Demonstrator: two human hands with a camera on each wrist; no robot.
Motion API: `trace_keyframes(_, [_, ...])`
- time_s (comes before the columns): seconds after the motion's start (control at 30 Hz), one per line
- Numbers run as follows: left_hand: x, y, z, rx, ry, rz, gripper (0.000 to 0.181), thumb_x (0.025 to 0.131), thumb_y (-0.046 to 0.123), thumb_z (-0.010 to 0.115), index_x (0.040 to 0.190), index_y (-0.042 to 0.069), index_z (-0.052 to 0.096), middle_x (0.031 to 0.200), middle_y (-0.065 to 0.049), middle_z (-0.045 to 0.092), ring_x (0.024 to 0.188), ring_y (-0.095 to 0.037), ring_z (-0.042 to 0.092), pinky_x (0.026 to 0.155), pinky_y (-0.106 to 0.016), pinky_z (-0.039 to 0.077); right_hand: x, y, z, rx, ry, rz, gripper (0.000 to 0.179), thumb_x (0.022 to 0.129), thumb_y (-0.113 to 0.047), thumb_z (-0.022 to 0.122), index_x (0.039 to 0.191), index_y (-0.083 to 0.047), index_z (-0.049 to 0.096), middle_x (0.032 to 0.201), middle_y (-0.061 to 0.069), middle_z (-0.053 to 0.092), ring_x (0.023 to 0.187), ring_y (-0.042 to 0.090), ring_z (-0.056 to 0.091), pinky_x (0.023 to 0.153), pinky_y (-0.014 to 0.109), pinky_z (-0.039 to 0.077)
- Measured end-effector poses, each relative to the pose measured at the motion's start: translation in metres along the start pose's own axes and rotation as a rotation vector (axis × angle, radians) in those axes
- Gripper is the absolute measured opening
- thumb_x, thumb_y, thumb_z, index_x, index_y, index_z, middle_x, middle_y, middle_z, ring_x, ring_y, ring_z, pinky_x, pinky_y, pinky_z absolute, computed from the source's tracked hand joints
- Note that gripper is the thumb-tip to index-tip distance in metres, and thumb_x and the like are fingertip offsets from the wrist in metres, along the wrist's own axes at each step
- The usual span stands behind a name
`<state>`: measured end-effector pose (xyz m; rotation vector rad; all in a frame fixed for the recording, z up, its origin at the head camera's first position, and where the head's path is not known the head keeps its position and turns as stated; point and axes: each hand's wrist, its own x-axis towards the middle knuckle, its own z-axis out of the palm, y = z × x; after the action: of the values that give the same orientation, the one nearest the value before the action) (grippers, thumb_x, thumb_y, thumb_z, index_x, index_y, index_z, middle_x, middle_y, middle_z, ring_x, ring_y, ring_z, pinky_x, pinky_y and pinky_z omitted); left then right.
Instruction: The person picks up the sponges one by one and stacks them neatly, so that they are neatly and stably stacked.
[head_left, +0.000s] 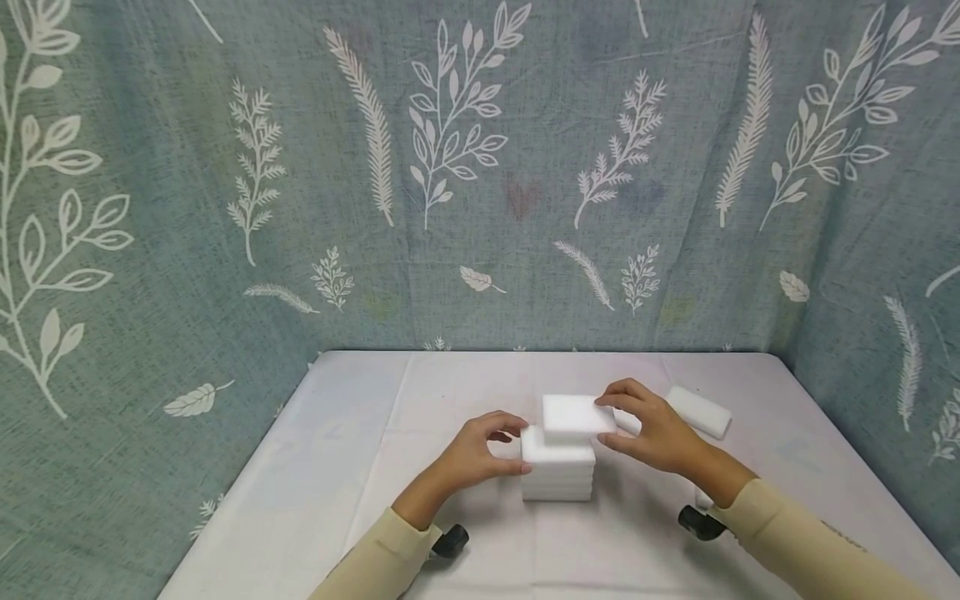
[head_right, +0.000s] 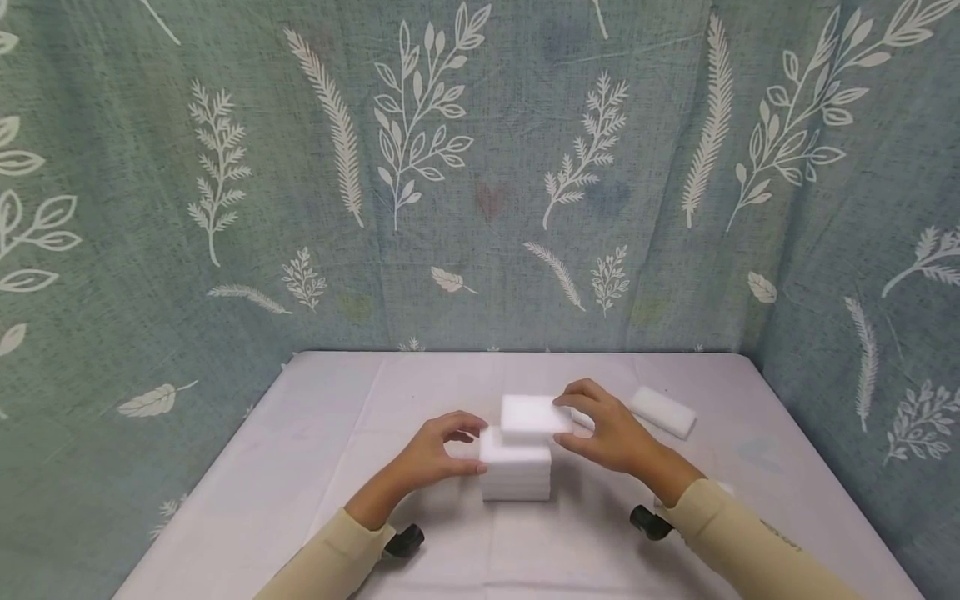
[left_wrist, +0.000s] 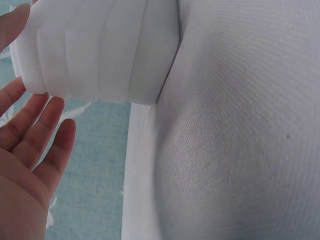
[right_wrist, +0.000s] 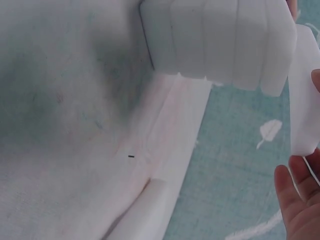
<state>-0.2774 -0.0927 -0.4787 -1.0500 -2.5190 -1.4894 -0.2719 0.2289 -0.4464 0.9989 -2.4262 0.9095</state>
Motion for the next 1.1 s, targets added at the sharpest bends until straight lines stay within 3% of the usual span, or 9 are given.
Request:
trace_keyframes(0.2, [0.001,-0.003,0.001,-0.013,-0.004,-0.002,0.052,0.072,0.029,0.088,0.117,0.016,0.066,0.116,0.007,0.063,0.103,-0.033,0.062,0.090,-0.031,0.052,-0.004,-0.003,0.001,-0.007,0.007,0.010,0.041,0.079,-0.023,0.083,0.116,-0.017,0.067,0.120,-0.007,0.054,0.110,0.015,0.053,0.089,0.034,0.049])
trace_keyframes(0.53, [0.002,-0.002,0.001,-0.010,0.006,-0.011,0.055,0.072,0.022,0.088,0.119,0.010,0.065,0.117,-0.002,0.063,0.104,-0.031,0.061,0.090,-0.043,0.052,-0.002,-0.014,0.003,0.045,-0.017,0.029,0.041,0.080,-0.024,0.082,0.117,-0.016,0.067,0.121,-0.006,0.054,0.109,0.015,0.057,0.089,0.038,0.052])
trace_keyframes(0.63, [0.002,-0.001,0.000,-0.005,0.007,-0.023,0.054,0.072,0.026,0.088,0.119,0.012,0.065,0.118,0.001,0.063,0.105,-0.031,0.061,0.091,-0.041,0.052,-0.001,-0.017,0.005,0.059,-0.026,0.021,0.042,0.079,-0.023,0.083,0.117,-0.015,0.067,0.120,-0.006,0.054,0.108,0.015,0.056,0.088,0.038,0.052])
trace_keyframes(0.9, [0.002,0.000,-0.002,0.044,0.011,-0.027,0.055,0.073,0.036,0.087,0.119,0.016,0.065,0.114,0.007,0.063,0.103,-0.014,0.060,0.090,-0.033,0.052,-0.001,-0.017,0.011,0.065,-0.023,-0.024,0.042,0.078,-0.025,0.084,0.115,-0.016,0.067,0.117,-0.007,0.054,0.106,0.013,0.054,0.086,0.035,0.051])
trace_keyframes(1.1, [0.002,-0.001,-0.002,0.033,0.012,-0.012,0.055,0.073,0.034,0.087,0.119,0.014,0.065,0.111,0.010,0.063,0.101,-0.012,0.060,0.089,-0.032,0.052,0.000,-0.019,0.014,0.076,-0.028,-0.024,0.043,0.077,-0.024,0.085,0.115,-0.016,0.067,0.117,-0.008,0.054,0.107,0.013,0.054,0.087,0.035,0.051])
